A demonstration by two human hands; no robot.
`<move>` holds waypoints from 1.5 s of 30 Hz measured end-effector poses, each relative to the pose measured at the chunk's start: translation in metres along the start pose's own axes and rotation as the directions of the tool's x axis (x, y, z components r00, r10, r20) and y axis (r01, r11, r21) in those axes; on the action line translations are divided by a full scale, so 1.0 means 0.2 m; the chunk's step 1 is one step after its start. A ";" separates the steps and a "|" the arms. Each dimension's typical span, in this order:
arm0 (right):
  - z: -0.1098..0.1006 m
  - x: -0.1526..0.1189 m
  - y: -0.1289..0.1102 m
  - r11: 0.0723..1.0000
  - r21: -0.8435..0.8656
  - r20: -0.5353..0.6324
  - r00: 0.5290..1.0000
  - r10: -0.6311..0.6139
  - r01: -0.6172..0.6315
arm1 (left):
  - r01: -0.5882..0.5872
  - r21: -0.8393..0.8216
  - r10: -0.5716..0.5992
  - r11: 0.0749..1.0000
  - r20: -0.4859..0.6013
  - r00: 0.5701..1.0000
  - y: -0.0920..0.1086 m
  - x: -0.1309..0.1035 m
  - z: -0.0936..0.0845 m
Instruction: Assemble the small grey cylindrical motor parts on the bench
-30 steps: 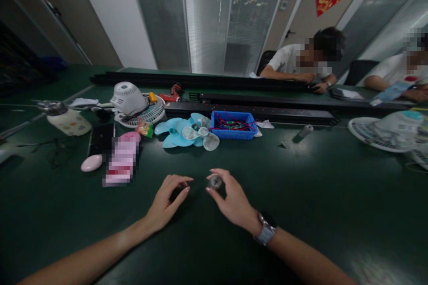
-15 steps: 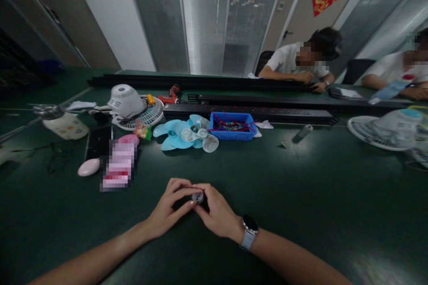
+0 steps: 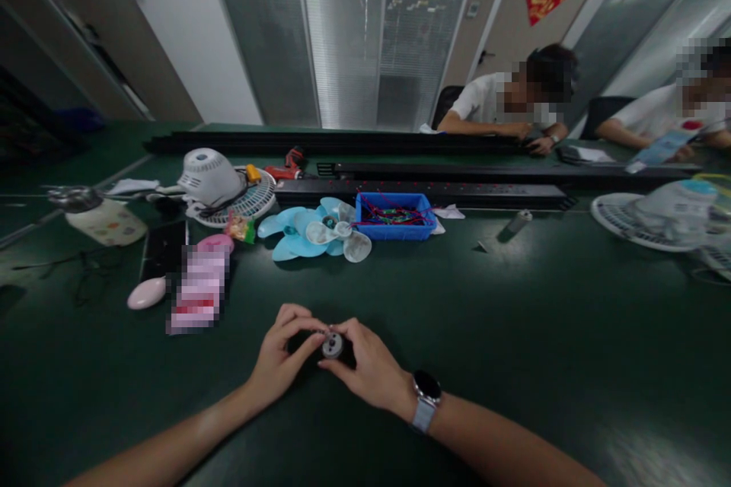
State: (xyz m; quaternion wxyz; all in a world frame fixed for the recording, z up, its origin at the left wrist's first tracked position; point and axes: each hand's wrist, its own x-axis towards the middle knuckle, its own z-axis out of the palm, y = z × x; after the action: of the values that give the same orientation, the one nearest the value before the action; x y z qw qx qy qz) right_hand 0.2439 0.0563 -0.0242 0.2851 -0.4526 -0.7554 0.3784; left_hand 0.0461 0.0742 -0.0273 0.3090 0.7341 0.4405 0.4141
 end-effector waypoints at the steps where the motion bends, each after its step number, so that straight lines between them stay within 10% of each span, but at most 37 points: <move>1: 0.00 0.00 0.00 1.000 -0.007 0.001 1.000 -0.002 0.002 | 0.016 0.011 -0.016 1.000 -0.013 1.000 -0.01 0.00 0.00; 16: -0.12 -0.03 0.01 0.993 -0.119 -0.160 0.987 -0.005 -0.014 | -0.029 0.357 -0.010 0.934 0.109 0.994 -0.06 0.02 -0.01; 26: -0.75 -0.23 0.49 0.849 -0.401 -0.684 0.729 -0.028 -0.343 | -0.026 0.379 -0.018 0.925 0.112 0.994 -0.07 0.01 -0.01; 32: -0.78 -0.29 0.60 0.792 -0.395 -0.740 0.672 0.025 -0.464 | 0.015 0.290 -0.041 0.957 0.083 0.996 -0.04 0.01 -0.02; 36: -0.72 -0.26 0.48 0.683 -0.555 -0.765 0.613 -0.196 -0.474 | 0.103 0.211 -0.106 0.972 0.005 0.994 -0.03 0.01 -0.02; 38: -0.66 -0.23 0.36 0.650 -0.644 -0.705 0.644 -0.298 -0.403 | 0.129 0.187 -0.129 0.974 -0.013 0.992 -0.03 0.01 -0.03; 42: -0.46 -0.12 0.11 0.689 -0.725 -0.284 0.903 -0.323 0.018 | 0.140 0.177 -0.138 0.974 -0.023 0.990 -0.04 0.02 -0.03; 45: -0.28 -0.01 0.00 0.762 -0.604 0.000 0.956 -0.295 0.235 | 0.138 0.177 -0.133 0.975 -0.038 0.990 -0.04 0.01 -0.02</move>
State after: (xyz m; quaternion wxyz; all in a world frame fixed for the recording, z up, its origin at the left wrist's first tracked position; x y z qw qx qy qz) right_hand 0.2883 0.0715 0.0057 0.2138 -0.4252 -0.8778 0.0552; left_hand 0.0398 0.0809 -0.0315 0.2635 0.7217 0.5290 0.3604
